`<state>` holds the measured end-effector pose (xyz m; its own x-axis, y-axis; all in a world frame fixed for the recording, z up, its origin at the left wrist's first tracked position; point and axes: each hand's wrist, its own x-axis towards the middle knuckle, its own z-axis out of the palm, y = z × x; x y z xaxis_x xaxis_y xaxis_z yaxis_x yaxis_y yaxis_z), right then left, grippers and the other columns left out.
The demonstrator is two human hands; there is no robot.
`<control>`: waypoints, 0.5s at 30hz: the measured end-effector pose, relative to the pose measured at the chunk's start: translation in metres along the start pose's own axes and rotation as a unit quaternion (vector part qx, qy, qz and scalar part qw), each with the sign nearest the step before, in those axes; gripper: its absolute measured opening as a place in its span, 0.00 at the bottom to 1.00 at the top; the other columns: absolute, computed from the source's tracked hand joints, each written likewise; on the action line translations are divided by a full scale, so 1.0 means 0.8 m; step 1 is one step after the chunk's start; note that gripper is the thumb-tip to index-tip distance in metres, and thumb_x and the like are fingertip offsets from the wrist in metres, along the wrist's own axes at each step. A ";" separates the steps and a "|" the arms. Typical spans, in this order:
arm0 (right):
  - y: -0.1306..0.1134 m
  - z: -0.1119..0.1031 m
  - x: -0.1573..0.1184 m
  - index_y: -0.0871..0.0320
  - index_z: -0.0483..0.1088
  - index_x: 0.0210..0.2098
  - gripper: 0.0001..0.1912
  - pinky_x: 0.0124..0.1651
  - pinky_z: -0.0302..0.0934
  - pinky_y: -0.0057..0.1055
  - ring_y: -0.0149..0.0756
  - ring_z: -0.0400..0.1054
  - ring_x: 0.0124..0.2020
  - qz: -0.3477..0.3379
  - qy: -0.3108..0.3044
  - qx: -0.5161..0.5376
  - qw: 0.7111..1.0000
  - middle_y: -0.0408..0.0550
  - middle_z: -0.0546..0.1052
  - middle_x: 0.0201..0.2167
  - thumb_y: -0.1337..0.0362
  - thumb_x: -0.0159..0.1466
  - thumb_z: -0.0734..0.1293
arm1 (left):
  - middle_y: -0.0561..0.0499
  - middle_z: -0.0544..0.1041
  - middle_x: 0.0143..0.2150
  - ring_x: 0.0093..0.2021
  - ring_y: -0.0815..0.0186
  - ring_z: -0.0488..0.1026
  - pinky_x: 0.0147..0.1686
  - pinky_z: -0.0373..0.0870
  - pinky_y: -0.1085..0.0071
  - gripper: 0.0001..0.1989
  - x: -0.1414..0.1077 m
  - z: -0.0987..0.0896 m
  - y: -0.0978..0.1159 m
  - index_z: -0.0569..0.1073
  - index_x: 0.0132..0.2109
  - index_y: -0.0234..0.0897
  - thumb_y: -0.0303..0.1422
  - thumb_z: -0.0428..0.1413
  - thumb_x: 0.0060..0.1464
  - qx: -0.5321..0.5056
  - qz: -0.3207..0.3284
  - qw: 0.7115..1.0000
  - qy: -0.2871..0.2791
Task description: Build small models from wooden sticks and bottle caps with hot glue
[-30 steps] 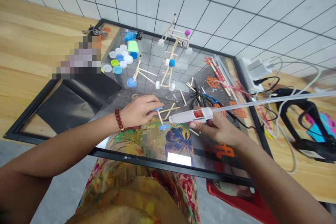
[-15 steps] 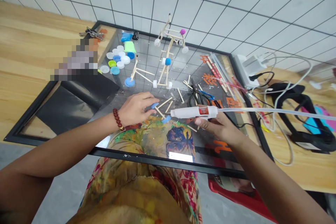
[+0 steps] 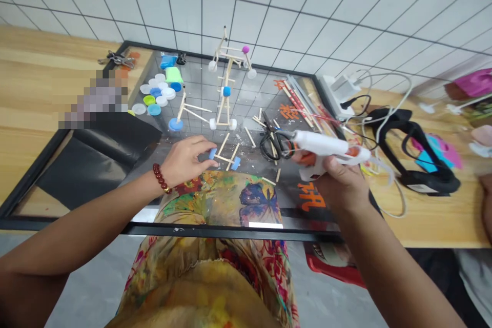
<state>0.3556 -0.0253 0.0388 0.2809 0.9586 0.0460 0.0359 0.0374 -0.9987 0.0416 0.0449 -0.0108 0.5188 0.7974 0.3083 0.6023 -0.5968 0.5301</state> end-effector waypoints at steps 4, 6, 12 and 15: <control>0.002 -0.029 0.025 0.54 0.72 0.31 0.23 0.34 0.60 0.36 0.37 0.67 0.28 -0.097 0.140 -0.005 0.985 0.46 0.74 0.28 0.47 0.42 0.78 | 0.49 0.79 0.39 0.38 0.63 0.76 0.37 0.71 0.68 0.12 0.000 -0.001 0.000 0.80 0.45 0.38 0.35 0.66 0.52 -0.003 0.000 1.000 0.004; 0.013 -0.047 0.040 0.56 0.73 0.32 0.19 0.32 0.57 0.33 0.34 0.64 0.28 -0.109 0.189 -0.033 0.975 0.47 0.74 0.29 0.52 0.47 0.76 | 0.49 0.80 0.39 0.38 0.63 0.76 0.37 0.71 0.68 0.12 0.000 -0.001 0.000 0.80 0.45 0.39 0.34 0.66 0.53 -0.005 -0.006 1.000 0.002; 0.057 -0.076 0.067 0.60 0.76 0.38 0.18 0.29 0.52 0.30 0.32 0.61 0.30 0.014 0.179 -0.189 0.965 0.50 0.76 0.35 0.52 0.57 0.72 | 0.49 0.80 0.40 0.39 0.62 0.77 0.38 0.72 0.68 0.14 0.000 -0.001 -0.001 0.79 0.47 0.38 0.35 0.66 0.53 -0.020 -0.021 1.000 -0.005; 0.072 -0.074 0.078 0.60 0.74 0.42 0.21 0.29 0.52 0.31 0.32 0.61 0.30 0.019 0.153 -0.233 0.960 0.52 0.77 0.38 0.50 0.59 0.70 | 0.50 0.79 0.39 0.38 0.63 0.76 0.41 0.72 0.66 0.14 0.000 -0.001 -0.002 0.79 0.46 0.37 0.34 0.66 0.52 -0.024 -0.020 0.999 -0.005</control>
<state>0.4322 0.0201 -0.0141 0.5563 0.8265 0.0859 0.4255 -0.1945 -0.8838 0.0398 0.0460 -0.0110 0.5005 0.8200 0.2778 0.5930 -0.5584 0.5801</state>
